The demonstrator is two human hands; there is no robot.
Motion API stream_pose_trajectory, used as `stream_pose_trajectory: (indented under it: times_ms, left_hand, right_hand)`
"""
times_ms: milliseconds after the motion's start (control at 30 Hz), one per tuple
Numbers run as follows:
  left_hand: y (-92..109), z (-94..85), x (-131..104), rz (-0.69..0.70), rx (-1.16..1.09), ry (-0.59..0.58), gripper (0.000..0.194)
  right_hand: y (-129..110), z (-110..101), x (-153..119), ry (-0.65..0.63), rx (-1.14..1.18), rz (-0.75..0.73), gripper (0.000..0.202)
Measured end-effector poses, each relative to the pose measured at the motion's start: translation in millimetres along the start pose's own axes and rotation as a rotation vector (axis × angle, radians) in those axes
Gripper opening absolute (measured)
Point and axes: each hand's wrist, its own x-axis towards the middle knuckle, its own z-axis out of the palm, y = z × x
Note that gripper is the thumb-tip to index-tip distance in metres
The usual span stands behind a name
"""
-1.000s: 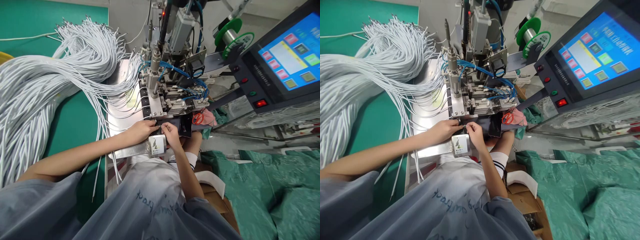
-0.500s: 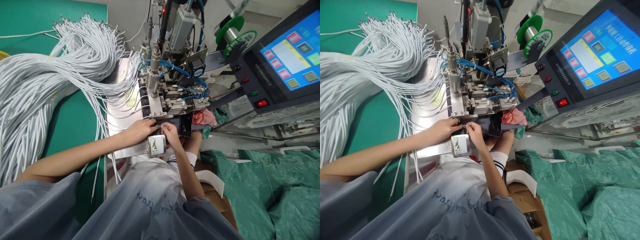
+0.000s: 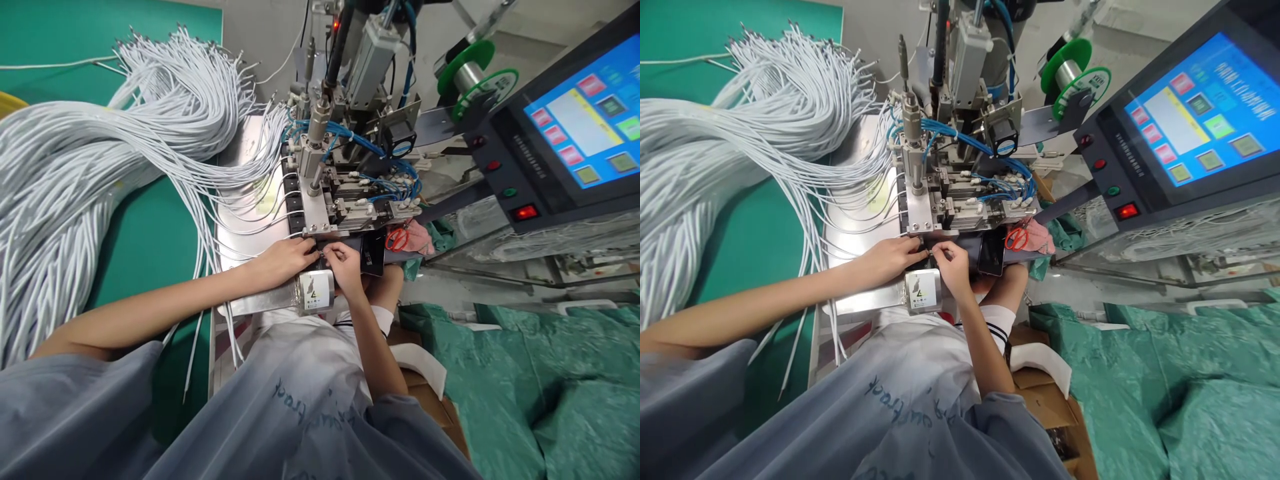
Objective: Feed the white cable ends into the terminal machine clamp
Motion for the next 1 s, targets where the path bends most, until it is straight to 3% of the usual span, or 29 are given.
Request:
stream_pose_trajectory:
  times_ms: [267, 500, 600, 700, 833, 900, 967, 1000]
  left_hand:
    - [2.8, -4.4, 0.5, -0.025, 0.01, 0.004, 0.036]
    - [11.1, -22.4, -8.4, -0.133, 0.087, -0.096, 0.016]
    - [13.1, -24.6, -10.4, -0.163, 0.089, -0.076, 0.017]
    - [13.0, -24.3, -10.7, -0.203, 0.1, -0.071, 0.016]
    - [5.3, -23.3, -11.1, -0.321, 0.115, -0.056, 0.024]
    - [-0.5, -22.7, -11.5, -0.368, 0.119, -0.049, 0.027]
    - [-5.7, -21.7, -11.9, -0.387, 0.117, -0.053, 0.027]
    - [-7.8, -20.9, -12.0, -0.389, 0.114, -0.056, 0.027]
  right_hand:
    - [5.1, -1.3, 5.4, -0.15, -0.008, 0.033, 0.029]
    - [9.7, 0.7, 5.5, -0.196, -0.064, -0.029, 0.029]
    - [7.8, -1.9, 7.3, -0.099, -0.128, -0.071, 0.026]
    - [-4.7, -9.4, -2.0, 0.086, -0.202, -0.123, 0.024]
    - [-29.5, -1.6, -48.6, 0.254, -0.25, -0.242, 0.02]
    - [-37.7, 17.8, -78.5, 0.119, -0.235, -0.342, 0.02]
    - [-39.7, 44.3, -102.6, -0.247, -0.265, -0.326, 0.021]
    - [-38.2, 58.3, -111.0, -0.361, -0.268, -0.313, 0.021]
